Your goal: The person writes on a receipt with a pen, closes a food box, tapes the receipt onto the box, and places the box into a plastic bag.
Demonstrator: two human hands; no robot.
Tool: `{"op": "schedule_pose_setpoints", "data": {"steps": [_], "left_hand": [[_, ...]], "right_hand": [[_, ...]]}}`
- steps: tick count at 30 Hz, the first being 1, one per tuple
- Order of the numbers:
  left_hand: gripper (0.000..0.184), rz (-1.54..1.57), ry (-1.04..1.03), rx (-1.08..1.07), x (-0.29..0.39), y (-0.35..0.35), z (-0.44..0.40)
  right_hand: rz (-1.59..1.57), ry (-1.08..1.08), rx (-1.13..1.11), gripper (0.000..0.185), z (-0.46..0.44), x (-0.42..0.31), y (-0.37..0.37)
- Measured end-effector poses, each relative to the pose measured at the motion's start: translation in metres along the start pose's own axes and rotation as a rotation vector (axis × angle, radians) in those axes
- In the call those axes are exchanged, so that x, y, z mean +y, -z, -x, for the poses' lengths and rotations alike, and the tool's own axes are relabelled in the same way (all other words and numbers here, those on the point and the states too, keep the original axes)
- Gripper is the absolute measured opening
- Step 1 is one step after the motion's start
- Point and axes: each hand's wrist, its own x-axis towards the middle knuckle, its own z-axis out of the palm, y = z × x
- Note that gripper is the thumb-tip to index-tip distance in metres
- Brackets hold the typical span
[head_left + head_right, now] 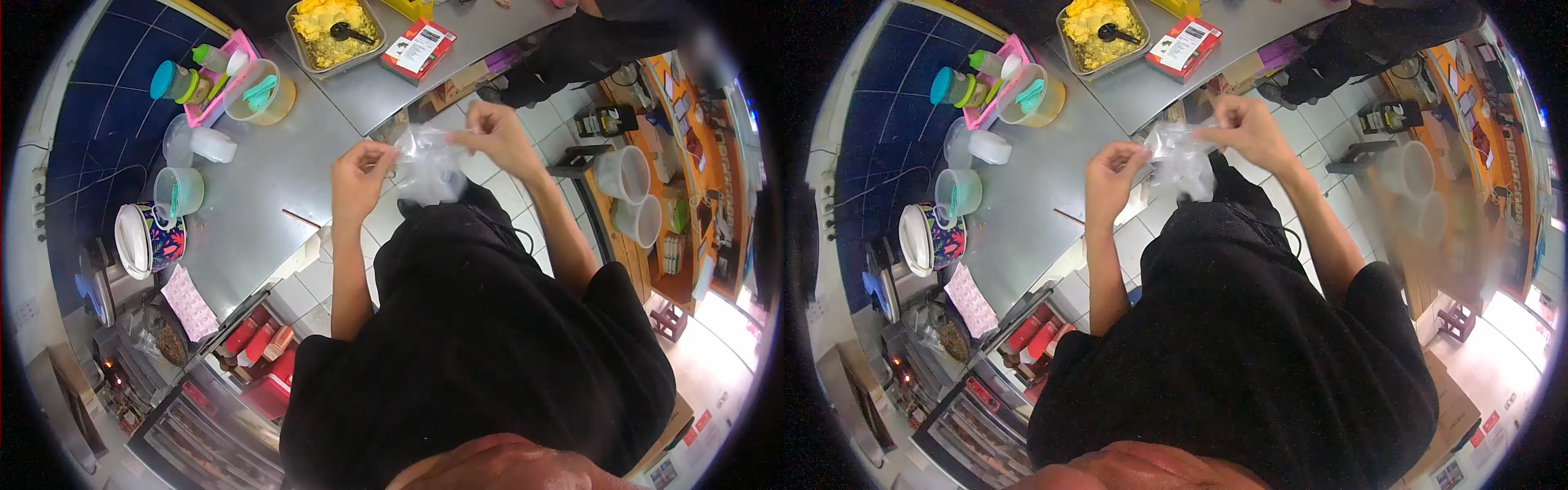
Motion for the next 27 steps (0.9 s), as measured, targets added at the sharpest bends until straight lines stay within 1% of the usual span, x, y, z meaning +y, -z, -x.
{"op": "schedule_pose_setpoints", "data": {"steps": [1, 3, 4, 6, 7, 10, 11, 14, 15, 17, 19, 20, 21, 23, 24, 26, 27], "left_hand": [[0.009, -0.112, -0.067, 0.053, 0.004, 0.0, 0.002], [0.009, -0.339, -0.2, 0.161, 0.014, -0.005, 0.007], [0.009, -0.271, -0.191, 0.162, 0.013, -0.013, 0.007], [0.008, -0.136, -0.176, 0.163, 0.01, -0.036, 0.002], [0.012, 0.101, -0.049, 0.046, 0.002, -0.045, -0.001], [0.018, 0.954, 0.259, 0.133, 0.0, -0.039, -0.006], [0.02, 0.913, 0.192, 0.13, -0.002, -0.026, -0.007], [0.013, 0.955, 0.208, 0.192, -0.002, -0.047, 0.0], [0.013, 0.803, 0.181, 0.153, -0.006, -0.053, -0.001], [0.021, 0.502, 0.135, 0.086, -0.018, -0.061, 0.002], [0.033, 0.464, 0.175, 0.035, -0.008, -0.044, 0.009], [0.04, 0.443, 0.186, 0.006, -0.004, -0.03, 0.007], [0.047, 0.611, 0.156, 0.058, -0.019, -0.011, 0.0], [0.045, 0.547, 0.156, 0.022, -0.019, 0.001, 0.001], [0.045, 0.513, 0.157, 0.0, -0.017, 0.003, 0.001], [0.043, 0.28, 0.1, 0.006, -0.014, -0.007, -0.005], [0.042, 0.162, 0.078, 0.01, -0.012, -0.011, -0.004]], "right_hand": [[0.289, 0.093, 0.057, 0.04, -0.003, 0.001, 0.011], [0.498, 0.156, 0.099, 0.034, -0.002, 0.003, 0.003], [0.603, 0.19, 0.121, 0.031, -0.003, 0.002, -0.003], [0.616, 0.337, 0.108, 0.026, -0.011, 0.023, -0.028], [0.621, 0.406, 0.102, 0.024, -0.012, 0.035, -0.037], [0.531, 0.347, 0.253, 0.028, -0.025, 0.048, -0.032], [0.611, 0.302, 0.272, 0.033, -0.027, 0.037, -0.008], [0.625, 0.307, 0.337, 0.034, -0.031, 0.052, -0.012], [0.447, 0.285, 0.353, 0.025, -0.032, 0.056, -0.025], [0.06, 0.163, 0.164, 0.022, -0.033, 0.065, -0.046], [0.171, 0.365, 0.033, 0.021, -0.032, 0.067, -0.048], [0.3, 0.306, 0.061, 0.022, -0.034, 0.061, -0.033], [0.427, 0.239, 0.091, 0.023, -0.03, 0.05, -0.01], [0.62, 0.126, 0.184, 0.022, -0.028, 0.04, 0.012], [0.587, 0.158, 0.227, 0.022, -0.027, 0.043, 0.009], [0.532, 0.232, 0.3, 0.02, -0.032, 0.049, 0.001], [0.541, 0.238, 0.27, 0.021, -0.03, 0.045, -0.004]]}}
